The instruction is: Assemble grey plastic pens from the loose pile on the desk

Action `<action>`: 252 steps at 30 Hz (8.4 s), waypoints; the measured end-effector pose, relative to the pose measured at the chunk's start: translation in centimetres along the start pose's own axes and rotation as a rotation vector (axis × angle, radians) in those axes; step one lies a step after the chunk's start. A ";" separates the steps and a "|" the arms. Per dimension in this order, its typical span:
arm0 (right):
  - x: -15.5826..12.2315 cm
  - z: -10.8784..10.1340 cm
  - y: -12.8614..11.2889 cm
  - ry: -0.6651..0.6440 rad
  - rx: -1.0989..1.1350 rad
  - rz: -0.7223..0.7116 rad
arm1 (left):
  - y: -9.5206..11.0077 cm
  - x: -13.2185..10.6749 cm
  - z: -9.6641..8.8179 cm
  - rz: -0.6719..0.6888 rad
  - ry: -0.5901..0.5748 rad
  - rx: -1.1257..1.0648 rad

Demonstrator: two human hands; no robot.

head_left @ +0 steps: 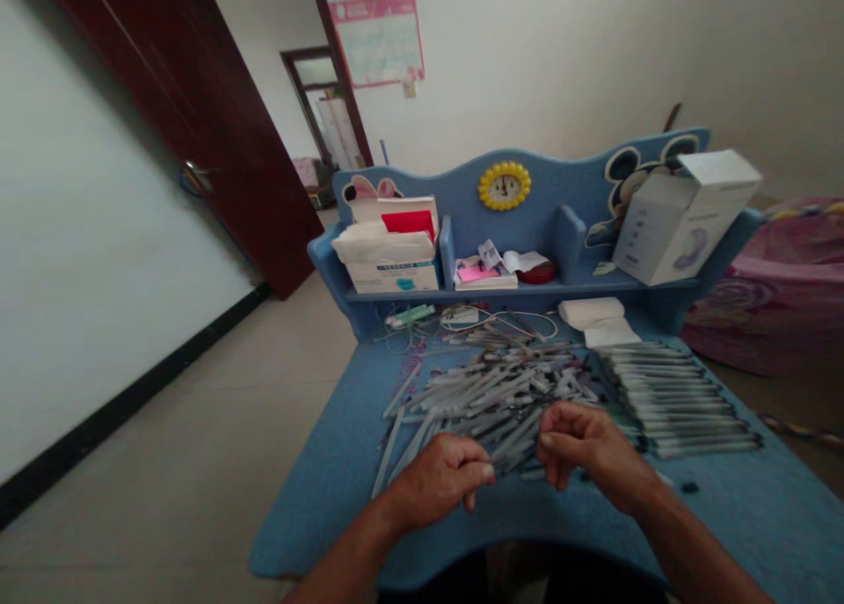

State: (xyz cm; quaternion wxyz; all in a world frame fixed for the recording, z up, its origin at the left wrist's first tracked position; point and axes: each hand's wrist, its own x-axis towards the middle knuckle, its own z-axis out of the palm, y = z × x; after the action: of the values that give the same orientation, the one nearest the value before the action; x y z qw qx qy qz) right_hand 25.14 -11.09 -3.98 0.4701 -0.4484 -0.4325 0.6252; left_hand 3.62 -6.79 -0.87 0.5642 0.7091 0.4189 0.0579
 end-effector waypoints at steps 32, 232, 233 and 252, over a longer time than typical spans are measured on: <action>4.1 -7.8 -1.2 0.372 -0.272 0.115 | -2.4 -1.9 -5.6 -0.107 0.150 0.053; 3.6 -0.4 -0.7 -0.101 -0.137 -0.079 | 1.4 2.5 -3.0 0.132 0.030 0.298; 3.8 -0.6 -1.0 -0.095 -0.108 -0.094 | 1.5 2.7 -3.3 0.142 0.040 0.312; 9.1 -1.3 -1.9 0.040 -0.041 -0.069 | 1.5 7.0 -5.6 0.215 0.156 0.250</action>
State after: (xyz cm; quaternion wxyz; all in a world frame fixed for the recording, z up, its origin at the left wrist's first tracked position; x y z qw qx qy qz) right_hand 25.39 -1.74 -3.86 0.4906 -0.4555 -0.4508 0.5905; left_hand 5.76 2.02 -0.31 0.4280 0.8077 0.3873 0.1202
